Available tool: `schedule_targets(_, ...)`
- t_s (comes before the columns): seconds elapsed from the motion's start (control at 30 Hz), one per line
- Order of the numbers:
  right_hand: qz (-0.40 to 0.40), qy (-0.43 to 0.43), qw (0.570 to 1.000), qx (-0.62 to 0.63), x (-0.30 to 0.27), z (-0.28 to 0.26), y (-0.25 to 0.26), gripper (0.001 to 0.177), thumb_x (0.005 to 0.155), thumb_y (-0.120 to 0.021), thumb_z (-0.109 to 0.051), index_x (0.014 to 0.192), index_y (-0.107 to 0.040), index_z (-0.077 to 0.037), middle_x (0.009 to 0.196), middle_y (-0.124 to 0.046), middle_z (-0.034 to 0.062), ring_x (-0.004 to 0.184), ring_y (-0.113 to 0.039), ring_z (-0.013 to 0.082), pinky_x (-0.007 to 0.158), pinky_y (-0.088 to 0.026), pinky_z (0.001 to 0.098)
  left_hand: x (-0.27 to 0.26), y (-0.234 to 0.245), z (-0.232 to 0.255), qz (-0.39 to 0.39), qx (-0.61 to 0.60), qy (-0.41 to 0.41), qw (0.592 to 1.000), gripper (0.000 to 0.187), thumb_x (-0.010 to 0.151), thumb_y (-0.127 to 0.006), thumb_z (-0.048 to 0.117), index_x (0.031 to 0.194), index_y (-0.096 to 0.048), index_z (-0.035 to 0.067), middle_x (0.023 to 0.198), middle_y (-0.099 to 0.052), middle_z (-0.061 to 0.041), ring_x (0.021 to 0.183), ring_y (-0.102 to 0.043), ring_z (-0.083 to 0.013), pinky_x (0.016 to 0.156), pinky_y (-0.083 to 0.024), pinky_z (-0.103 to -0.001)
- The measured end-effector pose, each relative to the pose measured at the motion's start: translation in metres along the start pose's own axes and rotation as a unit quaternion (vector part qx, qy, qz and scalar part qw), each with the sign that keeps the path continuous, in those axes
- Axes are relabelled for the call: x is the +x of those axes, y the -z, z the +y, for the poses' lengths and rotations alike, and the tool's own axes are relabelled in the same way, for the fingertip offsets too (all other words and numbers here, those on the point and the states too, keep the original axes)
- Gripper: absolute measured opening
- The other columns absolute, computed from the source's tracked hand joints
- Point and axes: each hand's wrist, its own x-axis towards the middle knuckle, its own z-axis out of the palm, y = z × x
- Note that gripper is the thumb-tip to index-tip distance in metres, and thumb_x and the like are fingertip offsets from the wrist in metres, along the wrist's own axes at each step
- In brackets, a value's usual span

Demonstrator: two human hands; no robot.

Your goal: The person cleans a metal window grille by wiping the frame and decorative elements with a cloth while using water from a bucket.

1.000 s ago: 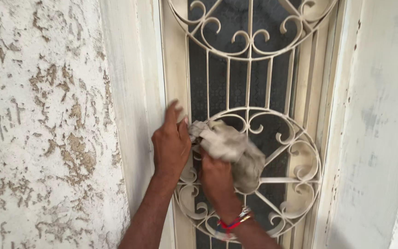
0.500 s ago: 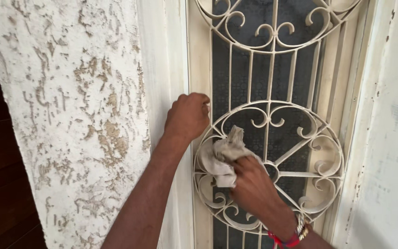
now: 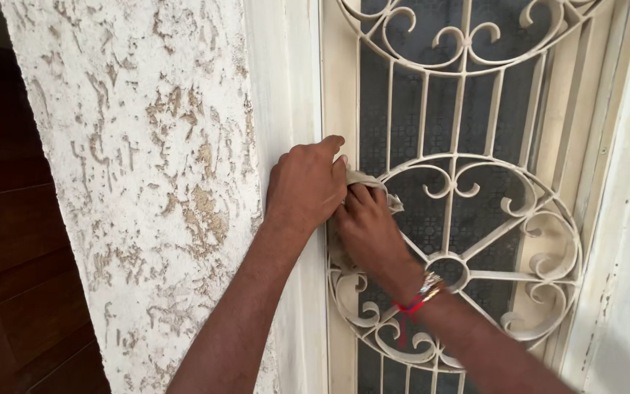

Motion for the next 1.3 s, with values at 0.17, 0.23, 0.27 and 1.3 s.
schedule_targets(0.17,-0.015,0.044,0.998,0.034,0.02,0.032,0.028,0.015,0.075,-0.069,-0.005,0.088,-0.07,0.002,0.109,-0.067,0.0201,0.107,-0.06,0.0337,0.08,-0.052,0.0421,0.003,0.001,-0.005,0.017,-0.024,-0.049,0.998,0.031,0.095,-0.061,0.022,0.12,-0.07,0.008,0.092,-0.074,-0.025,0.087,-0.073,-0.043,0.081,-0.058,-0.051)
schedule_targets(0.23,0.105,-0.002,0.993,0.044,0.034,0.056,0.033,0.018,0.071,-0.07,0.0,0.089,-0.07,0.001,0.107,-0.065,0.0218,0.103,-0.06,0.0356,0.079,-0.053,0.0428,0.005,-0.001,-0.005,0.067,-0.069,-0.059,0.994,0.026,0.103,-0.057,0.022,0.117,-0.07,0.005,0.093,-0.074,-0.026,0.088,-0.072,-0.0436,0.08,-0.057,-0.051)
schedule_targets(0.27,0.19,-0.03,0.98,0.048,0.041,0.073,0.035,0.022,0.069,-0.071,0.003,0.09,-0.07,-0.001,0.103,-0.063,0.0198,0.1,-0.059,0.0362,0.084,-0.054,0.0465,0.006,-0.003,-0.005,0.091,-0.093,-0.064,0.99,0.026,0.107,-0.055,0.023,0.116,-0.071,0.004,0.093,-0.074,-0.026,0.088,-0.072,-0.0439,0.08,-0.057,-0.051)
schedule_targets(1.3,-0.15,0.038,0.981,0.114,-0.181,-0.099,-0.076,0.02,0.081,-0.073,-0.002,0.1,-0.069,-0.006,0.128,-0.067,0.0182,0.125,-0.065,0.0363,0.121,-0.042,0.0522,-0.003,-0.099,-0.012,0.103,0.083,-0.173,0.976,0.073,0.101,-0.057,0.028,0.152,-0.026,-0.015,0.15,-0.048,-0.033,0.139,-0.047,-0.0381,0.122,-0.025,-0.049)
